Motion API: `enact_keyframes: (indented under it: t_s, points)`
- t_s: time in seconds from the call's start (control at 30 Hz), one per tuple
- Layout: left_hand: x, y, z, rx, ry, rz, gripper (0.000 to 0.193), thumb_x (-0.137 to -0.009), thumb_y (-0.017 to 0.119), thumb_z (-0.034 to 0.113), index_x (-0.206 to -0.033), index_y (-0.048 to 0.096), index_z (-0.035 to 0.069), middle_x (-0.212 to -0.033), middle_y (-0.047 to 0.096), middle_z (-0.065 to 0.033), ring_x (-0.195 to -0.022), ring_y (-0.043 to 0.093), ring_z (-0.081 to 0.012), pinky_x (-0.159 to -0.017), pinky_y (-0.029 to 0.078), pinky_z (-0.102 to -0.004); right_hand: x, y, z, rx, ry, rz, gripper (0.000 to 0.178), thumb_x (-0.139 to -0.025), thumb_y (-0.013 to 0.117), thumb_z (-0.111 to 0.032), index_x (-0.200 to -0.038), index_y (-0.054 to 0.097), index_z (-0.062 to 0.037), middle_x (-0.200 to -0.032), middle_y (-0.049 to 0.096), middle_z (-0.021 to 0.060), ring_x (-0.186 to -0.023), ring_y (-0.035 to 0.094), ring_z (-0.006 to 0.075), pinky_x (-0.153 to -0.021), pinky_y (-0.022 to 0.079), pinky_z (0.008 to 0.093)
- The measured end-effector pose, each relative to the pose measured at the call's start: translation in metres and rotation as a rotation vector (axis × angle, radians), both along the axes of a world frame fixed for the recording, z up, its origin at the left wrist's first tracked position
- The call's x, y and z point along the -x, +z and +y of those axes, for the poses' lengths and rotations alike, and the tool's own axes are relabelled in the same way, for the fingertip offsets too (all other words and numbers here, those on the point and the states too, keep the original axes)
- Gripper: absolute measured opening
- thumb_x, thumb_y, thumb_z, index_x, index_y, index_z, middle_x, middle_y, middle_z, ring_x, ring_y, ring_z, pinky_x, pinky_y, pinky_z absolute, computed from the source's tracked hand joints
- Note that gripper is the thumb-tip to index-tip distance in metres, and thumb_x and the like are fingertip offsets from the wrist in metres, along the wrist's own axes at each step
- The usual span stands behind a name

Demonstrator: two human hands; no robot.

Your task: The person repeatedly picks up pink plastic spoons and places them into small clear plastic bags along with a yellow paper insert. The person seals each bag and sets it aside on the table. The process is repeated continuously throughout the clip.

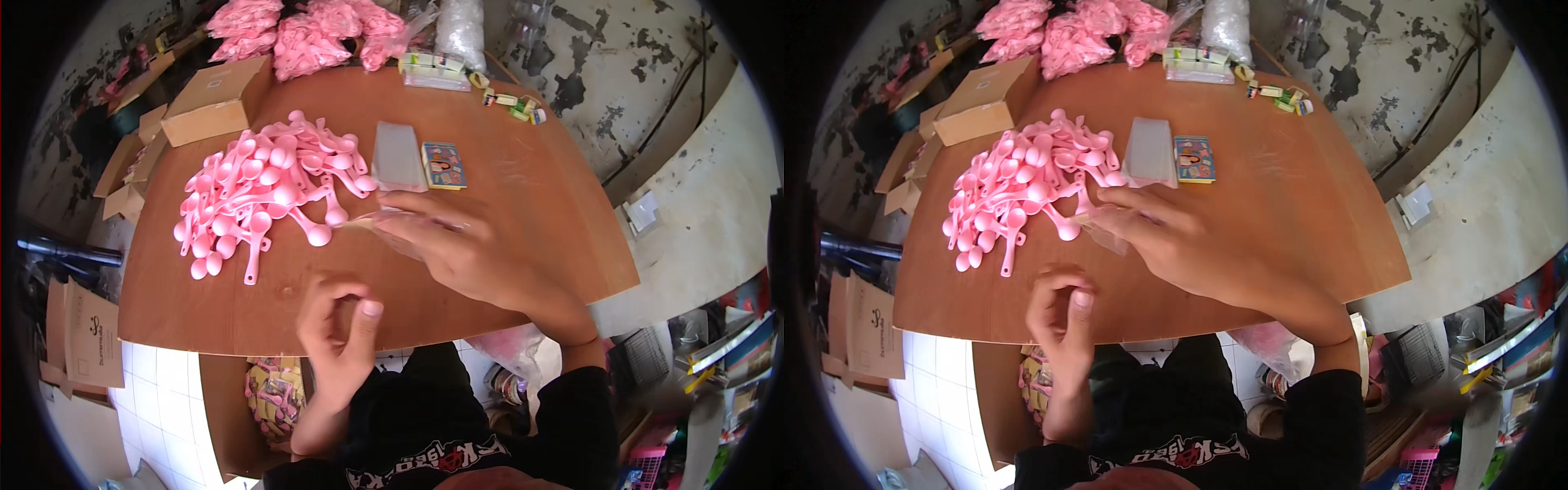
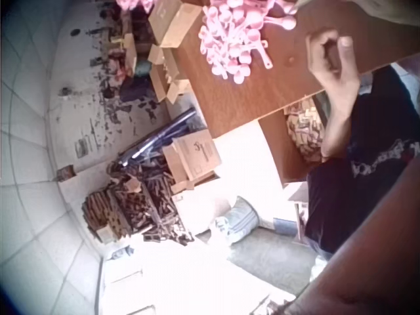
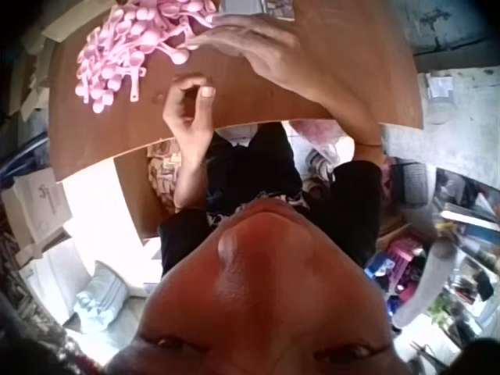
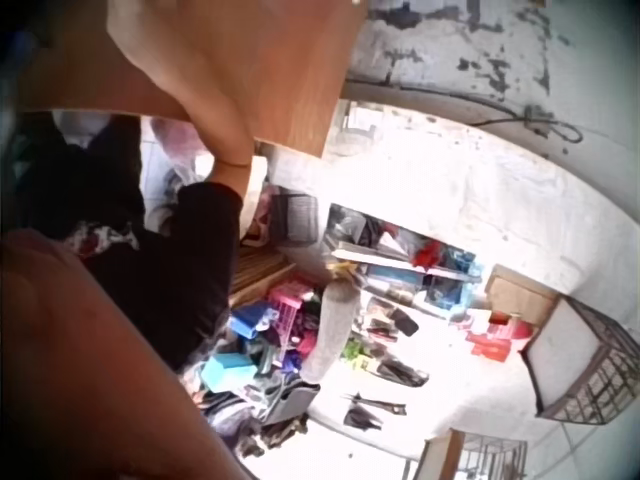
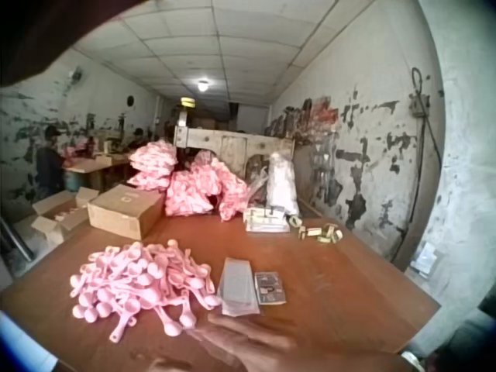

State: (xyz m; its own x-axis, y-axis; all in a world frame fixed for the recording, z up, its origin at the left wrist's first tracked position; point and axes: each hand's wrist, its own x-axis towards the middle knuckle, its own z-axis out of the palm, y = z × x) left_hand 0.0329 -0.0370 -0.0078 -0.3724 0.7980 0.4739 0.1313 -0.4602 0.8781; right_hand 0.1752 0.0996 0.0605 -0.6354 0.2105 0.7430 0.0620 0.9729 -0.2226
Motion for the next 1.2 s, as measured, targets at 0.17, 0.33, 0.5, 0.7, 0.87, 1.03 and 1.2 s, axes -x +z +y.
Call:
enact_keyframes:
  t_s: [0.17, 0.33, 0.5, 0.7, 0.87, 1.03, 1.2]
  points:
    - [-0.005, -0.005, 0.013, -0.034, -0.756, -1.179, 0.080, -0.095, 0.050, 0.063, -0.143, 0.035, 0.001, -0.120, 0.059, -0.0109, -0.114, 0.057, -0.0207, -0.090, 0.050, -0.0336, 0.001, -0.011, -0.019, -0.318, 0.084, -0.151, 0.024, -0.083, 0.067, -0.008, -0.107, 0.071, -0.0031, -0.119, 0.066, 0.0092, -0.112, 0.064, 0.0265, -0.095, 0.054, 0.0407]
    - [0.020, -0.016, 0.004, -0.202, -0.472, -1.509, 0.039, -0.101, 0.054, 0.032, -0.132, 0.049, 0.009, -0.102, 0.063, -0.0095, -0.087, 0.062, -0.0195, -0.079, 0.056, -0.0364, -0.002, -0.040, -0.066, -0.706, 0.229, -0.224, 0.020, -0.086, 0.063, -0.016, -0.101, 0.073, -0.0097, -0.115, 0.068, 0.0029, -0.109, 0.065, 0.0215, -0.097, 0.052, 0.0453]
    - [0.038, -0.013, -0.009, -0.369, 0.042, -1.267, 0.035, -0.099, 0.060, 0.023, -0.120, 0.052, -0.003, -0.108, 0.062, -0.0126, -0.094, 0.062, -0.0221, -0.088, 0.057, -0.0389, 0.004, -0.042, -0.034, -0.601, 0.147, -0.121, 0.022, -0.075, 0.070, -0.014, -0.097, 0.072, -0.0127, -0.099, 0.067, 0.0015, -0.096, 0.065, 0.0185, -0.081, 0.053, 0.0394]
    - [0.044, -0.027, -0.007, -0.358, 0.076, -1.286, 0.034, -0.098, 0.060, 0.022, -0.123, 0.053, 0.001, -0.114, 0.064, -0.0145, -0.100, 0.063, -0.0231, -0.092, 0.055, -0.0423, 0.069, -0.063, 0.075, 0.171, -0.028, -0.333, 0.021, -0.083, 0.071, -0.018, -0.101, 0.070, -0.0079, -0.099, 0.067, 0.0062, -0.097, 0.063, 0.0284, -0.082, 0.051, 0.0404]
    - [0.049, -0.030, -0.011, -0.371, 0.068, -1.279, 0.031, -0.098, 0.060, 0.022, -0.120, 0.053, 0.001, -0.112, 0.064, -0.0135, -0.103, 0.063, -0.0229, -0.093, 0.055, -0.0421, 0.083, -0.063, 0.083, 0.127, 0.104, -0.535, 0.027, -0.084, 0.071, -0.013, -0.109, 0.068, -0.0063, -0.108, 0.066, 0.0077, -0.102, 0.062, 0.0293, -0.089, 0.050, 0.0399]
    - [0.058, -0.036, -0.015, -0.325, 0.140, -1.233, 0.038, -0.095, 0.065, 0.024, -0.124, 0.050, 0.003, -0.115, 0.061, -0.0109, -0.106, 0.061, -0.0237, -0.096, 0.053, -0.0462, 0.050, -0.048, 0.059, 0.094, 0.072, -0.685, 0.023, -0.083, 0.071, -0.015, -0.104, 0.068, -0.0049, -0.102, 0.066, 0.0086, -0.098, 0.063, 0.0281, -0.086, 0.050, 0.0391]
    - [0.061, -0.033, -0.015, -0.302, 0.086, -1.220, 0.049, -0.094, 0.066, 0.022, -0.133, 0.045, 0.001, -0.121, 0.060, -0.0135, -0.117, 0.058, -0.0276, -0.103, 0.048, -0.0511, 0.029, -0.046, 0.056, 0.200, 0.029, -0.593, 0.013, -0.084, 0.070, -0.014, -0.090, 0.071, -0.0026, -0.082, 0.066, 0.0103, -0.080, 0.065, 0.0276, -0.073, 0.050, 0.0377]
